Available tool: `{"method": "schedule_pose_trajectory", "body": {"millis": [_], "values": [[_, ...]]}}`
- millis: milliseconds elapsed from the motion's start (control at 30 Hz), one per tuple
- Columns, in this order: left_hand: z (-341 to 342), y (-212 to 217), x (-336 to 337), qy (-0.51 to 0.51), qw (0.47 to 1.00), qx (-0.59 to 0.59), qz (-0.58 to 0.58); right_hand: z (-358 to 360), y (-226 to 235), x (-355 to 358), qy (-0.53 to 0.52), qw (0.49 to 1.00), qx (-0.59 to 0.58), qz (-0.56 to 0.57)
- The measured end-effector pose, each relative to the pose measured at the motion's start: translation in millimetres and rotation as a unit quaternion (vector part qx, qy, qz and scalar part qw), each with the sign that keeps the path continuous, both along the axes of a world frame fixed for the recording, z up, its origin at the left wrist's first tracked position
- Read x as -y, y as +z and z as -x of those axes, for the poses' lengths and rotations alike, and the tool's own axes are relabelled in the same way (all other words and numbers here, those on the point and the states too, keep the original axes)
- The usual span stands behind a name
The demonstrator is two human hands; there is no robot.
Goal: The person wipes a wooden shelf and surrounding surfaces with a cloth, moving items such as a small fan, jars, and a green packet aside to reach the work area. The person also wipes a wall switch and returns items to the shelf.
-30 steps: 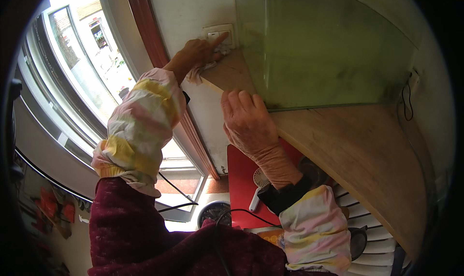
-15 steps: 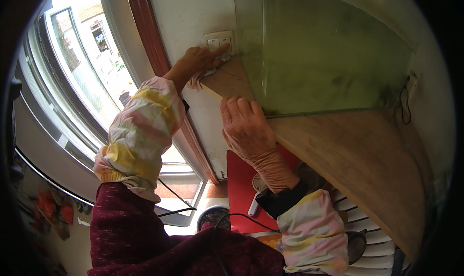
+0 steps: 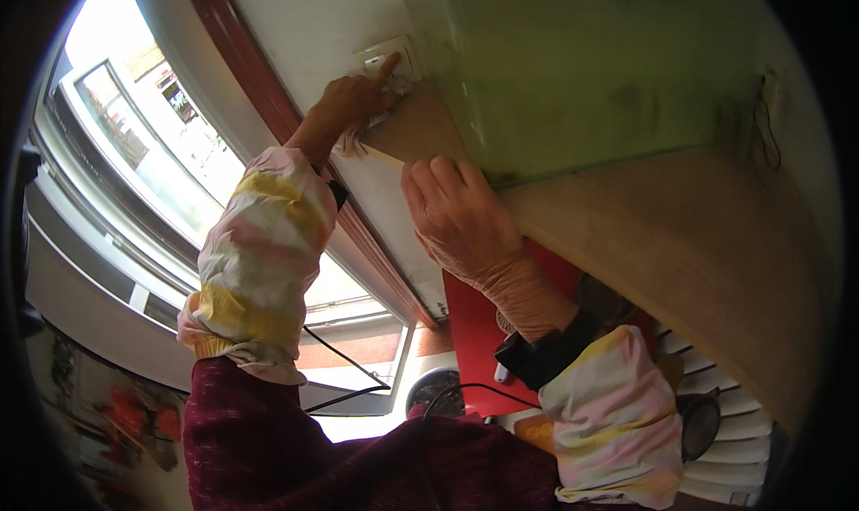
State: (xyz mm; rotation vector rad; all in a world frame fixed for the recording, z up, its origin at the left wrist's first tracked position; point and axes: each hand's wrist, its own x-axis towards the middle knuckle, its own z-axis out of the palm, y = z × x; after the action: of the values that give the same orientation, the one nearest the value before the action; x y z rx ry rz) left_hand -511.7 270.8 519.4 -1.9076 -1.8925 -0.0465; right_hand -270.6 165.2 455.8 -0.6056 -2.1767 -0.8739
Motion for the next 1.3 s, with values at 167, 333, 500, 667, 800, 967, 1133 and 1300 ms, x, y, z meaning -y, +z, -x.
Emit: {"method": "schedule_pose_trajectory", "body": {"millis": [167, 333, 500, 667, 800, 967, 1133, 1300], "values": [[-4, 7, 5, 0.008, 1.000, 0.002, 0.013, -2, -1, 1, -0.008, 1.000, 0.005, -0.017], [-3, 9, 4, 0.006, 1.000, 0.004, 0.010, -2, 0, 0, -0.014, 1.000, 0.016, -0.007], [-4, 9, 1, 0.019, 0.999, 0.017, 0.023, -2, 1, -1, -0.004, 1.000, 0.014, -0.002], [-7, 7, 4, 0.036, 0.999, 0.022, 0.033, 0, 1, 0, -0.009, 1.000, 0.013, -0.005], [-2, 8, 13, 0.026, 0.998, 0.024, 0.051, 0, 0, -1, -0.010, 1.000, 0.012, -0.016], [9, 23, 28, -0.027, 0.980, 0.187, 0.064, 1, 0, -3, 0.012, 1.000, 0.002, -0.009], [-7, 28, 10, -0.119, 0.960, 0.235, -0.099, 2, 1, -1, 0.006, 1.000, 0.006, -0.017], [-35, 7, -25, -0.104, 0.976, 0.174, -0.079, 1, 0, -1, 0.044, 0.999, -0.010, 0.020]]}}
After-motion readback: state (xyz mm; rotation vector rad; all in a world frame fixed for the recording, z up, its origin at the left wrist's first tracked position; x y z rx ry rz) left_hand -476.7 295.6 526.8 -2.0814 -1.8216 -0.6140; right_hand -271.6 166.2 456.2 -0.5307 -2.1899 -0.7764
